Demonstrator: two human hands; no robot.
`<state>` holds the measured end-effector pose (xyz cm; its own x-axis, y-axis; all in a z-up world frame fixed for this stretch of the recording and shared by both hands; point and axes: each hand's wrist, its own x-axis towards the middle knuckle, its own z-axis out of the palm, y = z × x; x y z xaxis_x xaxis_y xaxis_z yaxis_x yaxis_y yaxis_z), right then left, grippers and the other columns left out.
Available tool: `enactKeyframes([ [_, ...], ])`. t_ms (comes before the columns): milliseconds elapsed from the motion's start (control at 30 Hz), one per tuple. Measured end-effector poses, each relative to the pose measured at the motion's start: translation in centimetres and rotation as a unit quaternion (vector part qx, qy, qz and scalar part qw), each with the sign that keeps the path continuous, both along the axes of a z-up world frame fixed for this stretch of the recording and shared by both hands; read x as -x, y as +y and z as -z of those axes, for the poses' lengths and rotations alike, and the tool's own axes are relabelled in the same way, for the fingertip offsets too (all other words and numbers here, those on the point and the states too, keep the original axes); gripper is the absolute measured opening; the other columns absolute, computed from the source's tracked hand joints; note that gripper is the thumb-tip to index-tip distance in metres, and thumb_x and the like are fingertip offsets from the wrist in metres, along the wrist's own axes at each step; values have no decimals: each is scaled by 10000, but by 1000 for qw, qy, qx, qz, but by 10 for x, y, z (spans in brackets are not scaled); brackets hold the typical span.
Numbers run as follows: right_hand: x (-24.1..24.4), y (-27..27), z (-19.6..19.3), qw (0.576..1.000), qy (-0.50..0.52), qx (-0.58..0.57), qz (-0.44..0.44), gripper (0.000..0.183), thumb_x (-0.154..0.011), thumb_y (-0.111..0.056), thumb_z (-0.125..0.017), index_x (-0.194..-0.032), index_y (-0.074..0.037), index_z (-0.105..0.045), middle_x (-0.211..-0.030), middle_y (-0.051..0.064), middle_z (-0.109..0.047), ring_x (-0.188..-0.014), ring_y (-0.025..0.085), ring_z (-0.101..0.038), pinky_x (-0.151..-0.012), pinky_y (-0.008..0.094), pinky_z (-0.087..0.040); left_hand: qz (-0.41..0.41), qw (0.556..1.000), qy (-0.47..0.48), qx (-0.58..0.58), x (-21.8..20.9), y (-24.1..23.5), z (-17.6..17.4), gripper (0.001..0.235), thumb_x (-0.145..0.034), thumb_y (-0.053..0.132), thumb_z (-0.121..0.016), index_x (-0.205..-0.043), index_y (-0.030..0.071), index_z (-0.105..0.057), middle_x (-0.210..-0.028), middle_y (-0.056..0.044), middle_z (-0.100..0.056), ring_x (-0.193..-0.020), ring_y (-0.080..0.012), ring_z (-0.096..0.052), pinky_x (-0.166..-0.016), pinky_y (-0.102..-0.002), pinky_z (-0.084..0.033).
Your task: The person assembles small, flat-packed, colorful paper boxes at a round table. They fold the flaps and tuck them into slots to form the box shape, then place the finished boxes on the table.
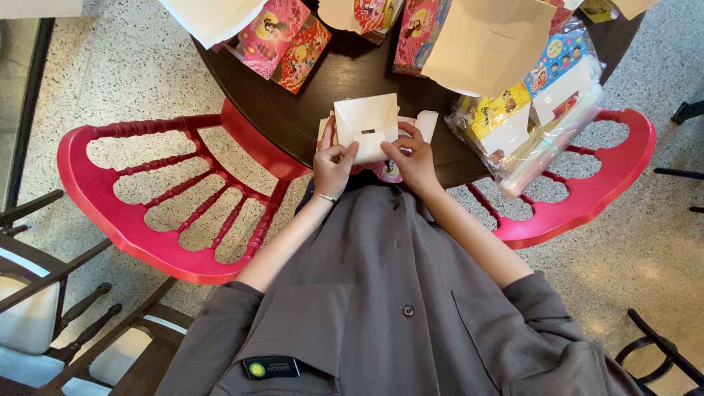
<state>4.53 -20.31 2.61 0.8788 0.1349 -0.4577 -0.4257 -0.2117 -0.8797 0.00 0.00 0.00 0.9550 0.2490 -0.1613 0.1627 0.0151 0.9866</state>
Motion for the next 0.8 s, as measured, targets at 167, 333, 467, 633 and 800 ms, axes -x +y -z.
enactKeyframes([
  [167,-9,2,-4,994,-40,95,-26,279,-859,-274,-810,-737,-32,-745,-1378,165,-608,-1201,255,-636,-983,365,-501,-47,994,93,-12,-7,-4,-11,378,-859,164,-807,-620,-15,-575,-1550,-188,-545,-1070,-249,-681,-805,-300,-525],
  [333,-13,6,-6,989,-79,122,-24,281,-832,-244,-828,-691,-20,-732,-1306,185,-657,-1174,264,-655,-990,359,-487,-63,996,47,-48,-11,-8,-2,332,-848,166,-834,-779,3,-553,-1437,-185,-618,-1150,-211,-702,-923,-332,-571],
  [467,-15,10,-14,980,-120,155,-14,277,-852,-236,-834,-716,-22,-720,-1230,181,-687,-1182,261,-675,-956,358,-509,-91,994,56,-3,-15,-15,3,537,-867,183,-830,-1225,14,-467,-1329,-182,-620,-1162,-223,-664,-1001,-353,-542],
  [633,-10,18,-25,968,-202,151,0,282,-877,-189,-830,-778,-19,-627,-1080,142,-654,-1061,249,-667,-859,326,-543,-39,995,88,-10,-19,-12,6,771,-915,258,-778,-1501,10,-342,-1427,-197,-561,-1208,-247,-631,-1036,-374,-515],
  [800,-14,25,-29,963,-214,165,8,307,-906,-153,-805,-846,-38,-527,-943,97,-561,-834,220,-602,-793,326,-525,62,998,-11,25,-11,-9,6,932,-979,252,-737,-1622,-5,-113,-1557,-237,-397,-1418,-314,-456,-1158,-420,-390],
])
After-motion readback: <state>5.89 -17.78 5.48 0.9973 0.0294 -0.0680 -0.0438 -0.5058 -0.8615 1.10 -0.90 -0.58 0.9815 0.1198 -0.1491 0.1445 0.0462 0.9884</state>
